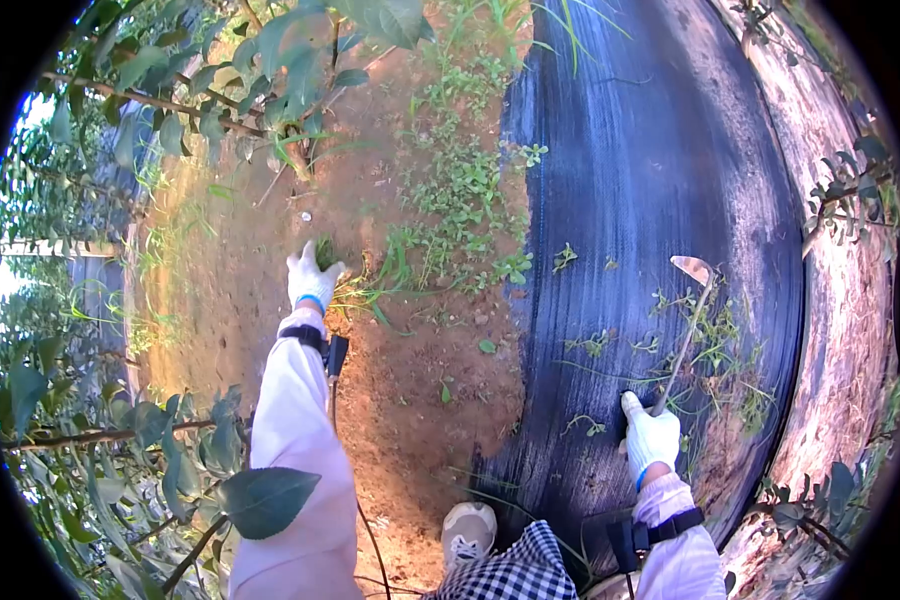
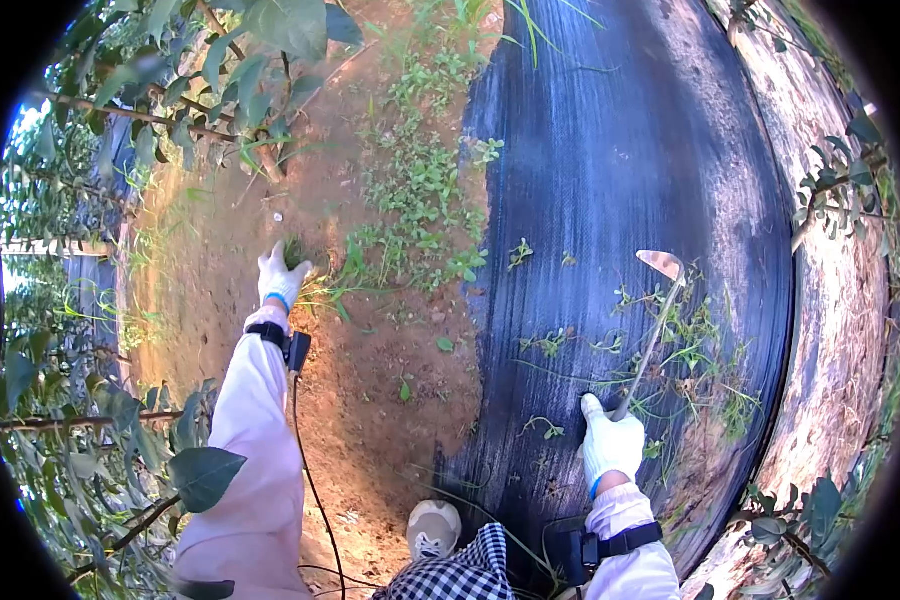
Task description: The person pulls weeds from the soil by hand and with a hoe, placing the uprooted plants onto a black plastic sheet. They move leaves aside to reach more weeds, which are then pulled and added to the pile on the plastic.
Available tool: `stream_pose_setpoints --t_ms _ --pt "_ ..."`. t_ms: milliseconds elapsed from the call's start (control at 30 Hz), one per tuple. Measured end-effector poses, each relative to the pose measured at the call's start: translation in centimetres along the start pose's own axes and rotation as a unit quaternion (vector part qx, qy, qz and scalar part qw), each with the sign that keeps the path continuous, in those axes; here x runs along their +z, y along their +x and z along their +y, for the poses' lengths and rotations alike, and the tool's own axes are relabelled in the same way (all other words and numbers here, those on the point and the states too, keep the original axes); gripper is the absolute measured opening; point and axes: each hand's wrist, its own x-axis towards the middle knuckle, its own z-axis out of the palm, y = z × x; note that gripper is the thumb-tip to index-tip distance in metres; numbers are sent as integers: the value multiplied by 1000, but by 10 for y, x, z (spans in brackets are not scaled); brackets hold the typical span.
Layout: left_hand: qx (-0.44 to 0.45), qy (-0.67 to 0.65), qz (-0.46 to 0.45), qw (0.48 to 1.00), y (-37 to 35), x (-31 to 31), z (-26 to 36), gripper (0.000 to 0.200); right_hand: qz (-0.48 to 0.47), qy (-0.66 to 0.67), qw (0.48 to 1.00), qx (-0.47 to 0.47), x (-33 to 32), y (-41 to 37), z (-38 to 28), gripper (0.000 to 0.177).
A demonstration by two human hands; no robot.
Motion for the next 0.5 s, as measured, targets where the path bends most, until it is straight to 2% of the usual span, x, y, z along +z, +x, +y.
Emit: stream_pose_setpoints --t_ms 67,167,200,267,300,367,400,500 --pt "18 1 7 1000 3 -2 12 54 -2 6 1000 -1 0 -1 -2 41" --pt "69 24 31 997 23 25 -12 44 -2 8 1000 -9 -1 -6 -7 41" --pt "60 -93 -5 994 29 31 -20 41 4 1 1000 -11 0 -6 -6 41" --pt "38 -319 -82 943 33 40 -28 37 6 -8 1000 -13 -1 -2 -2 41" --pt "42 -341 -75 936 21 32 -16 40 1 -7 1000 -11 -1 -1 -1 41" --pt "110 -154 -18 982 1 18 4 42 -2 -8 1000 -10 0 -1 -1 42" --pt "142 -59 12 988 -8 12 17 42 1 -10 1000 -10 0 -2 -3 42" --pt "137 3 -5 990 -16 17 43 41 6 4 1000 -23 2 4 6 42"
